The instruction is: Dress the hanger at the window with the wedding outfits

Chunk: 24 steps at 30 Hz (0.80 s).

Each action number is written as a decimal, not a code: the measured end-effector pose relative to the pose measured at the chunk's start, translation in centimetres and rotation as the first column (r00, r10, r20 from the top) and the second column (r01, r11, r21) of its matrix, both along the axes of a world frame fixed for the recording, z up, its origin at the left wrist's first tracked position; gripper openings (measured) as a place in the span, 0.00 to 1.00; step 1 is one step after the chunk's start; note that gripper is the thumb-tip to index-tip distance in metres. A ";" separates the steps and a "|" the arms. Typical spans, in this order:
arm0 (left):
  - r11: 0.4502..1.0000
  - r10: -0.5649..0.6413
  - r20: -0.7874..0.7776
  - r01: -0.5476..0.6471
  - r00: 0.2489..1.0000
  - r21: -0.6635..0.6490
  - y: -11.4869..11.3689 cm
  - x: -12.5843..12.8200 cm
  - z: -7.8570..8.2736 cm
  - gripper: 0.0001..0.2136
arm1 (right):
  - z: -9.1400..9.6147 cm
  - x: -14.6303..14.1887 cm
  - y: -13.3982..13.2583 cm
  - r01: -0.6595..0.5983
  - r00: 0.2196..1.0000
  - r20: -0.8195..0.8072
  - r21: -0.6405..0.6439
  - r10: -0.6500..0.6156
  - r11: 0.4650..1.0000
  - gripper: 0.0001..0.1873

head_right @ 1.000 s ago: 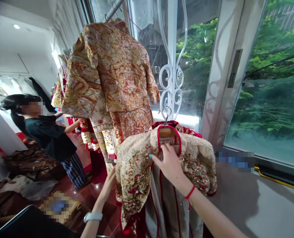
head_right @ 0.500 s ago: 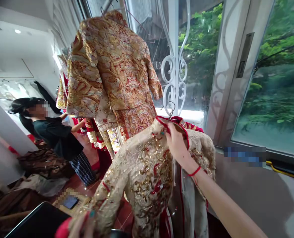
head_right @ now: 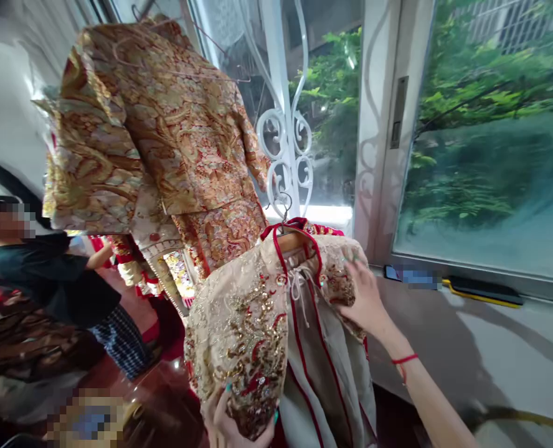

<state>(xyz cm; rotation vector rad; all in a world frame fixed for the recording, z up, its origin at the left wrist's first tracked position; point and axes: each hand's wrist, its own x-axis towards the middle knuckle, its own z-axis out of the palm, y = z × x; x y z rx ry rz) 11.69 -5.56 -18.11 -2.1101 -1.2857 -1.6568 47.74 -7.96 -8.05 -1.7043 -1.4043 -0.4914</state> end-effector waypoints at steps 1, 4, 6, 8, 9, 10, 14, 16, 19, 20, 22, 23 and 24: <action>0.999 -0.052 -0.029 0.052 0.998 -0.014 0.5 0.6 -0.2 0.29 | -1.9 0.2 0.0 0.035 0.999 0.023 -0.053 -0.034 0.998 0.45; 0.991 -0.128 0.004 0.129 0.992 -0.037 2.5 1.0 0.2 0.24 | -5.4 -0.3 0.2 0.130 0.990 -0.043 -0.075 -0.133 0.989 0.39; 0.976 -0.199 0.051 0.203 0.979 -0.076 3.6 0.8 0.6 0.20 | -5.6 -0.9 0.0 0.108 0.987 -0.110 -0.090 -0.118 0.990 0.39; 0.953 -0.274 0.046 0.277 0.961 -0.119 4.2 0.8 0.9 0.22 | -5.0 -1.2 -0.7 0.054 0.986 -0.147 -0.124 -0.072 0.991 0.37; 0.950 -0.282 0.030 0.283 0.959 -0.134 4.3 0.9 1.0 0.25 | -4.6 -1.2 -1.2 0.039 0.985 -0.159 -0.134 -0.060 0.990 0.36; 0.954 -0.262 0.017 0.261 0.965 -0.148 4.4 1.0 1.1 0.29 | -4.3 -1.1 -1.7 0.038 0.983 -0.174 -0.133 -0.061 0.990 0.35; 0.953 -0.157 0.100 0.177 0.983 -0.247 5.6 0.6 2.1 0.28 | -3.7 -0.4 -3.6 0.075 0.951 -0.294 -0.078 -0.094 0.994 0.33; 0.906 -0.230 0.187 0.280 0.955 -0.317 6.7 -0.8 3.0 0.24 | -3.6 -0.1 -4.3 0.053 0.929 -0.363 -0.060 -0.071 0.997 0.28; 0.808 -0.305 0.273 0.400 0.912 -0.433 8.2 -4.3 4.4 0.23 | -2.8 -0.5 -5.2 -0.046 0.920 -0.392 -0.067 0.016 0.997 0.23; 0.788 -0.306 0.292 0.413 0.906 -0.456 8.5 -5.5 4.8 0.22 | -2.3 -1.1 -5.4 -0.051 0.930 -0.367 -0.065 0.024 0.997 0.23; 0.770 -0.290 0.315 0.415 0.904 -0.484 8.9 -7.4 5.5 0.22 | -1.2 -3.2 -5.6 -0.012 0.961 -0.275 -0.025 0.005 1.000 0.23; 0.775 -0.274 0.316 0.403 0.908 -0.487 8.9 -7.9 5.8 0.22 | -0.6 -4.7 -5.5 0.006 0.974 -0.228 0.010 -0.003 1.000 0.23; 0.790 -0.254 0.310 0.382 0.916 -0.479 8.7 -8.2 6.1 0.22 | 0.1 -6.4 -5.2 0.001 0.982 -0.187 0.044 0.007 0.999 0.22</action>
